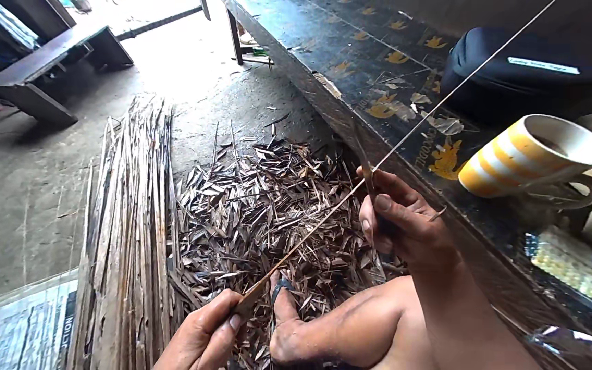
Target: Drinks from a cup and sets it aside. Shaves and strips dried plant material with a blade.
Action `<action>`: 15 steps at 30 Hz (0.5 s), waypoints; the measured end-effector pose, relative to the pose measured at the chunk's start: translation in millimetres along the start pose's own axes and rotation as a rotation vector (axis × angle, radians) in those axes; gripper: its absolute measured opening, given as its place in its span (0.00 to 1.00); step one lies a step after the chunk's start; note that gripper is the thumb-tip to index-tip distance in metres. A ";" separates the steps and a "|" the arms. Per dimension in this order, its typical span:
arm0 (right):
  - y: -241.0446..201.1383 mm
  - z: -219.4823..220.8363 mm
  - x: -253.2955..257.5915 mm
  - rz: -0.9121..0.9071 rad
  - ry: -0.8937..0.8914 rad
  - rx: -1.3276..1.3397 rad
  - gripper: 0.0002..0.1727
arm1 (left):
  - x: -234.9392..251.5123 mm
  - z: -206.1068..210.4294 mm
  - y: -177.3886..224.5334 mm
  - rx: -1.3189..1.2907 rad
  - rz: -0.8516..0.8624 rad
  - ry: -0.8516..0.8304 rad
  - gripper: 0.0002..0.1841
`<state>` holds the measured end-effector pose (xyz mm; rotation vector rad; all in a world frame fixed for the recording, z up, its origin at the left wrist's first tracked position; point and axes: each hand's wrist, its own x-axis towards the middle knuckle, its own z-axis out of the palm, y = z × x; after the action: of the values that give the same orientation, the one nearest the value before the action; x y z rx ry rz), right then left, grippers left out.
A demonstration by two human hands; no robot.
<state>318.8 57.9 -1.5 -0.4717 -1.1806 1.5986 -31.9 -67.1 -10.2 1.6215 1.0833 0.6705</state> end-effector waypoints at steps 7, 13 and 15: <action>-8.7 -12.9 5.5 -0.048 0.183 -0.106 0.24 | -6.8 -5.3 -11.4 0.027 -0.025 0.055 0.13; 22.8 25.5 0.2 0.232 -0.072 -0.008 0.30 | -2.2 6.0 -6.3 -0.071 -0.034 0.065 0.13; 35.9 41.2 -3.8 0.326 -0.149 0.031 0.29 | 1.1 11.2 -2.4 -0.037 -0.031 0.075 0.12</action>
<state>270.1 37.1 -15.5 -0.5533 -1.2341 1.9568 -22.8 -70.8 -16.1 1.5554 1.1413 0.7313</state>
